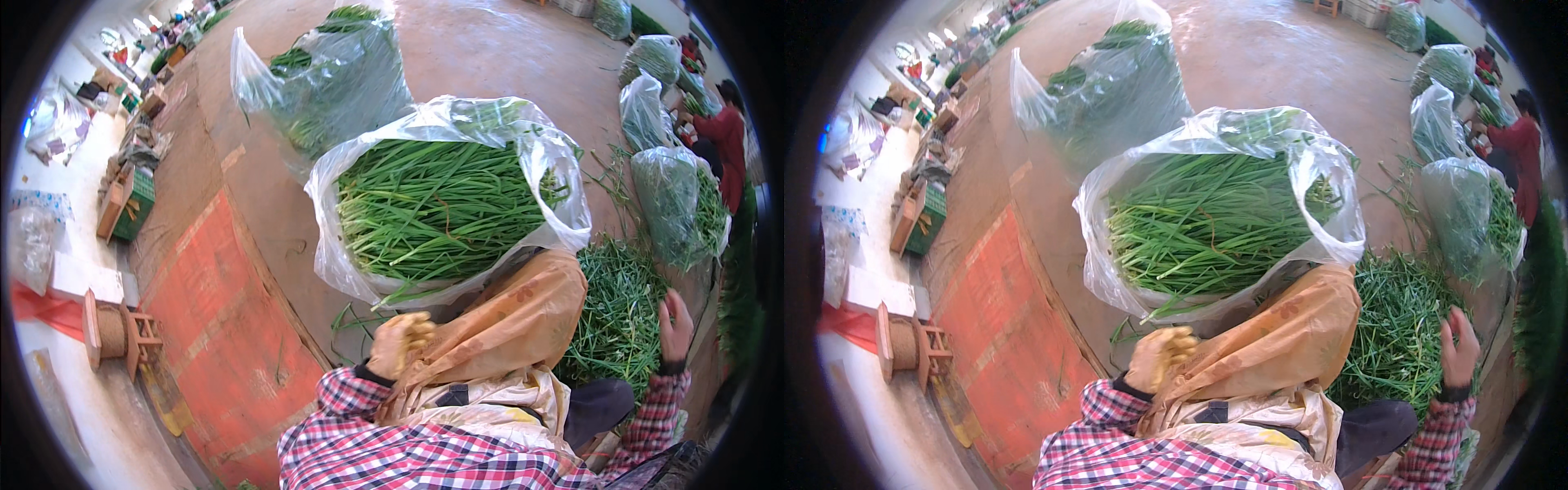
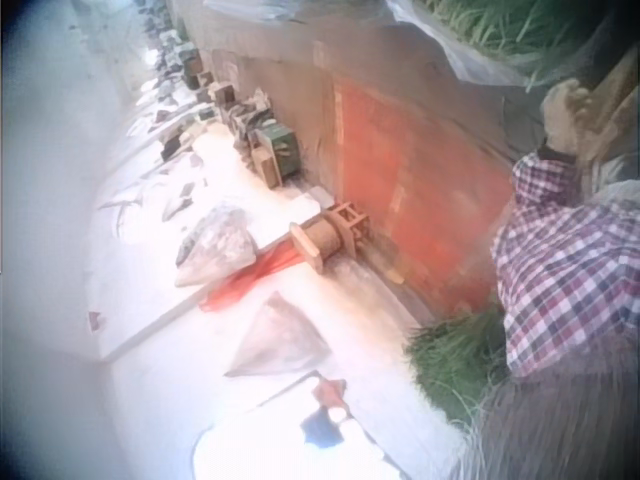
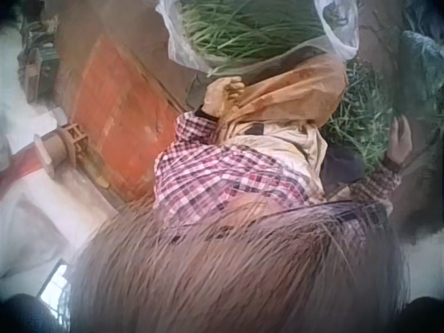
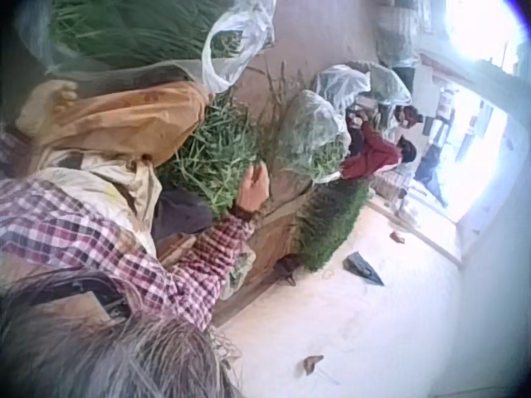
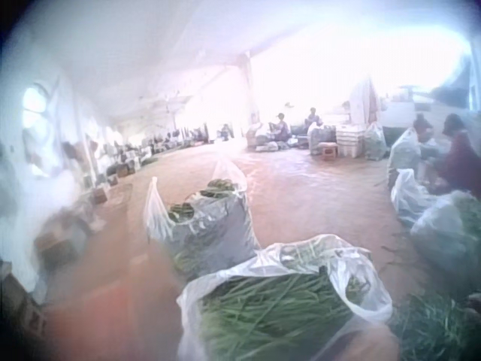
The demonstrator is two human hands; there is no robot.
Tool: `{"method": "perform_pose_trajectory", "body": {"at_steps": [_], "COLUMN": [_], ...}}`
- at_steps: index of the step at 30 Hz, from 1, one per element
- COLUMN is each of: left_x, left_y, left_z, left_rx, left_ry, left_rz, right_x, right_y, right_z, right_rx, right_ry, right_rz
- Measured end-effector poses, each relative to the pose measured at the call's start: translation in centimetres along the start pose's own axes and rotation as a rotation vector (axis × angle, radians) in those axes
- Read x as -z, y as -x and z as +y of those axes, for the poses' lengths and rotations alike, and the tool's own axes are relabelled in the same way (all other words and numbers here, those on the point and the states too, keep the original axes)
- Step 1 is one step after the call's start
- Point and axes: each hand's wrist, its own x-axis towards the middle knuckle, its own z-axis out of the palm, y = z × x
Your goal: The person cleans and trims bunches of green onions by hand and with a small blade, then places the finished bundles into a large plastic bag.
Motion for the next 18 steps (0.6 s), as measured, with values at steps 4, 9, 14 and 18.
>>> {"method": "perform_pose_trajectory", "body": {"at_steps": [4, 9, 14, 18], "left_x": [7.6, 6.6, 9.8, 8.7], "left_y": [-0.5, -3.3, -8.1, -9.5], "left_z": [-4.9, -4.2, -6.6, -6.1], "left_rx": [0.132, 0.135, 0.061, 0.015], "left_ry": [0.123, 0.181, 0.611, 0.516], "left_rz": [0.291, 0.386, 0.138, 0.428], "right_x": [-10.3, -23.9, -33.5, -35.1], "right_y": [-6.8, -4.3, -1.7, -1.4], "right_z": [-16.8, -29.8, -32.8, -31.7], "right_rx": [0.605, 1.234, 1.26, 1.245], "right_ry": [-0.189, -0.078, 0.286, 0.313], "right_rz": [-0.18, -0.478, -0.267, -0.319]}}
